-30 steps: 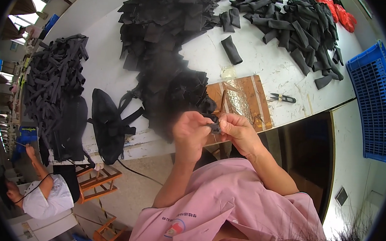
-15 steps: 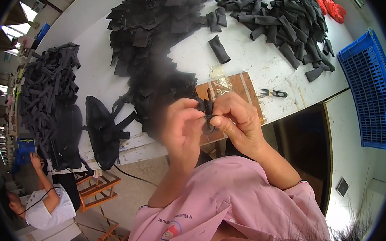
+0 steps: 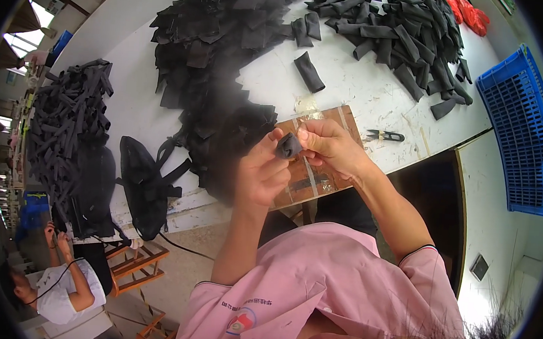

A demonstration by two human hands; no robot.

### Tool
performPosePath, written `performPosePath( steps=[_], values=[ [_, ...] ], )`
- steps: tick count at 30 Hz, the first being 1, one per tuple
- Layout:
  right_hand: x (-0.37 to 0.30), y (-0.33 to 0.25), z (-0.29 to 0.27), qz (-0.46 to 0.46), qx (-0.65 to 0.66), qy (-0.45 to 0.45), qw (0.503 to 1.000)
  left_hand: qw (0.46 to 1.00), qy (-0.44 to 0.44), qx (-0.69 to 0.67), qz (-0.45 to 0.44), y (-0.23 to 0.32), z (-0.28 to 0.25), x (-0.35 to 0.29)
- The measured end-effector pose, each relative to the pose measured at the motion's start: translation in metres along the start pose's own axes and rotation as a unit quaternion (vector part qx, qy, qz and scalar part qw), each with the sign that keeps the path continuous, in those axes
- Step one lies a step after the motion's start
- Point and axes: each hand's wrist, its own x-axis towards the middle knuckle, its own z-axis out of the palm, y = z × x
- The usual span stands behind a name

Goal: Assembling black foam or fabric components at a factory workbench.

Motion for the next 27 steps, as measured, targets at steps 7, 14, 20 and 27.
performPosePath(
  steps=[7,14,20,27],
  values=[
    [0.016,-0.020,0.006,-0.042,-0.057,-0.046,0.996,0.988,-0.088,-0.128,0.002,-0.006,0.029,0.000],
    [0.016,0.015,-0.015,-0.034,-0.013,-0.044,0.998,0.992,-0.024,0.100,0.075,-0.011,-0.008,-0.004],
    [0.008,-0.003,-0.006,-0.049,-0.181,0.035,0.982,0.612,-0.037,0.711,0.346,0.001,0.032,0.003],
    [-0.007,-0.025,0.015,-0.368,-0.645,0.076,0.666,0.691,0.022,0.544,0.476,-0.019,0.033,-0.007]
  ],
)
